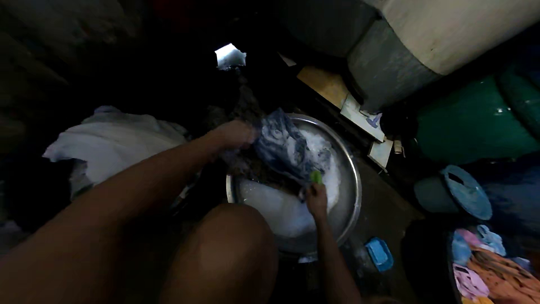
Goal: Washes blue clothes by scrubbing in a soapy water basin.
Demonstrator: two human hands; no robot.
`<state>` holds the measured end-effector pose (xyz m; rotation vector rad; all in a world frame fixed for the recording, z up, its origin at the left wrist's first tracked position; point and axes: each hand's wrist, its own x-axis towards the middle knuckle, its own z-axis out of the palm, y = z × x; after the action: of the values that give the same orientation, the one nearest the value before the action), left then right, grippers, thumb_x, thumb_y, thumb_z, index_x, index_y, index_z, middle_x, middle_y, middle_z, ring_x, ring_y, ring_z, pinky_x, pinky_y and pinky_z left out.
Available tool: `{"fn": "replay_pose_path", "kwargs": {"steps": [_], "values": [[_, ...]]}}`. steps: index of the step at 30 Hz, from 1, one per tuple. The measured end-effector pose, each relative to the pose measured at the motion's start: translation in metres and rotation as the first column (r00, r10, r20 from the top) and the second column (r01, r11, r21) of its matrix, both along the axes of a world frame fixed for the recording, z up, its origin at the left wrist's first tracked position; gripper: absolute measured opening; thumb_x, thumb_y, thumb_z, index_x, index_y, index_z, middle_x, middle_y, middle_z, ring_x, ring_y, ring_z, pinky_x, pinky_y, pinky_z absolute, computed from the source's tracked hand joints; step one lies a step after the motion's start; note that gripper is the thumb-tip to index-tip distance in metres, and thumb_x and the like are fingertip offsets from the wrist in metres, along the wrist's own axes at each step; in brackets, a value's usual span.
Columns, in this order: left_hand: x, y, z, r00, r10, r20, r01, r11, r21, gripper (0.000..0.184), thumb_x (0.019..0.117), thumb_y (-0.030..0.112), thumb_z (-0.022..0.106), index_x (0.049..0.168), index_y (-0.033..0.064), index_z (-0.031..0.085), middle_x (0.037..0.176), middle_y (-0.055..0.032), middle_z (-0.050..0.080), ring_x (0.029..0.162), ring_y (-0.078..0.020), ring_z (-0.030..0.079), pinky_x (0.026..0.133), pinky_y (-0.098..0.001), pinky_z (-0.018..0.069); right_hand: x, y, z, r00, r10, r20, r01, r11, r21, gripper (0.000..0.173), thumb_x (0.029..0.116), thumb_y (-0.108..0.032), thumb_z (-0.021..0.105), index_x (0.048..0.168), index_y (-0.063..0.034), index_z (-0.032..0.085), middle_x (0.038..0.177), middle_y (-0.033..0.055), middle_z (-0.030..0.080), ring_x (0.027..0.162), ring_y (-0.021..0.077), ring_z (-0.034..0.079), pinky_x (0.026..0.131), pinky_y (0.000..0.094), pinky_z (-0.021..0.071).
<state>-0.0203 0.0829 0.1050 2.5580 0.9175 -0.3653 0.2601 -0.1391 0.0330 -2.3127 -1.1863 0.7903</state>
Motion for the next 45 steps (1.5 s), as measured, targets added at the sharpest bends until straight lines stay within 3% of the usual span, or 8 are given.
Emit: {"fn": "replay_pose_path", "kwargs": {"steps": [9, 14, 20, 26, 30, 37, 43, 45], "values": [[0.066, -0.057, 0.123, 0.737, -0.359, 0.572, 0.191, 0.923, 0.333, 0.021, 0.0965, 0.024, 0.061, 0.103, 0.0083, 0.074, 0.096, -0.0105, 0.070, 0.099, -0.0303, 0.067, 0.089, -0.0477, 0.0527, 0.102, -0.005, 0.169, 0.935, -0.226, 0.273, 0.130, 0.935, 0.331, 0.028, 0.0990, -0.018, 0.065, 0.109, 0.0075, 0.072, 0.118, 0.0298, 0.061, 0.111, 0.0373, 0.059, 0.097, 0.0525, 0.0476], [0.047, -0.076, 0.136, 0.687, 0.174, 0.705, 0.073, 0.949, -0.306, 0.038, 0.0987, 0.017, 0.066, 0.136, 0.0193, 0.062, 0.107, -0.0044, 0.071, 0.094, -0.0128, 0.067, 0.084, -0.0354, 0.0567, 0.114, 0.042, 0.210, 0.888, -0.129, 0.441, -0.049, 0.928, 0.369, 0.033, 0.0991, -0.024, 0.064, 0.111, 0.0067, 0.072, 0.124, 0.0340, 0.056, 0.115, 0.0425, 0.056, 0.098, 0.0555, 0.0473], [0.002, -0.057, 0.000, 0.773, 0.544, 0.325, -0.361, 0.800, -0.480, 0.026, 0.1033, 0.017, 0.061, 0.126, 0.0060, 0.065, 0.116, -0.0167, 0.069, 0.106, -0.0309, 0.067, 0.095, -0.0550, 0.0531, 0.084, 0.108, 0.116, 0.926, 0.224, 0.304, -0.213, 0.975, -0.068, 0.077, 0.1009, -0.030, 0.066, 0.164, -0.0238, 0.021, 0.129, 0.0313, 0.060, 0.104, 0.0495, 0.066, 0.086, 0.0680, 0.0530], [-0.022, -0.082, -0.100, 0.814, 0.472, 0.338, -0.495, 0.868, -0.019, 0.043, 0.0968, 0.045, 0.067, 0.125, 0.0130, 0.071, 0.143, -0.0196, 0.057, 0.137, -0.0444, 0.047, 0.118, -0.0674, 0.0233, 0.085, 0.038, 0.032, 0.876, 0.481, -0.031, -0.297, 0.487, -0.822, 0.057, 0.0949, -0.048, 0.069, 0.128, -0.0015, 0.067, 0.129, 0.0260, 0.065, 0.124, 0.0432, 0.060, 0.104, 0.0663, 0.0444], [-0.013, -0.076, -0.099, 0.815, 0.478, 0.327, -0.515, 0.856, 0.033, 0.040, 0.0931, 0.044, 0.073, 0.113, 0.0097, 0.073, 0.146, -0.0195, 0.053, 0.141, -0.0434, 0.043, 0.119, -0.0663, 0.0213, 0.018, -0.035, -0.048, 0.809, 0.561, -0.175, -0.422, 0.348, -0.837, 0.054, 0.0968, -0.026, 0.066, 0.140, 0.0038, 0.056, 0.145, 0.0269, 0.054, 0.137, 0.0441, 0.049, 0.112, 0.0636, 0.0387], [-0.045, -0.065, -0.103, 0.757, 0.523, 0.391, -0.546, 0.835, -0.061, 0.037, 0.0863, 0.048, 0.079, 0.104, 0.0154, 0.078, 0.159, -0.0130, 0.042, 0.154, -0.0490, 0.014, 0.112, -0.0828, 0.0024, -0.088, 0.022, -0.009, 0.517, 0.291, -0.805, -0.464, 0.886, 0.022, 0.041, 0.0987, -0.016, 0.059, 0.133, 0.0064, 0.055, 0.111, 0.0121, 0.067, 0.093, 0.0107, 0.065, 0.084, 0.0305, 0.0570], [-0.052, -0.066, -0.111, 0.708, 0.535, 0.462, -0.555, 0.825, -0.105, 0.074, 0.0781, 0.027, 0.079, 0.146, 0.0092, 0.054, 0.158, -0.0140, 0.044, 0.153, -0.0467, 0.019, 0.114, -0.0797, 0.0035, -0.176, 0.092, 0.023, 0.897, 0.267, -0.352, -0.302, 0.952, -0.048, 0.071, 0.0951, -0.038, 0.073, 0.151, -0.0076, 0.041, 0.118, 0.0205, 0.070, 0.104, 0.0326, 0.071, 0.091, 0.0526, 0.0576], [-0.051, -0.065, -0.111, 0.725, 0.531, 0.439, -0.545, 0.832, -0.107, 0.054, 0.0828, 0.030, 0.084, 0.130, 0.0111, 0.068, 0.158, -0.0146, 0.045, 0.154, -0.0475, 0.018, 0.114, -0.0812, 0.0012, -0.126, 0.085, -0.011, 0.967, 0.205, -0.149, -0.234, 0.948, -0.214, 0.070, 0.0977, -0.041, 0.068, 0.154, -0.0091, 0.041, 0.121, 0.0210, 0.070, 0.108, 0.0368, 0.070, 0.095, 0.0566, 0.0547]]}}
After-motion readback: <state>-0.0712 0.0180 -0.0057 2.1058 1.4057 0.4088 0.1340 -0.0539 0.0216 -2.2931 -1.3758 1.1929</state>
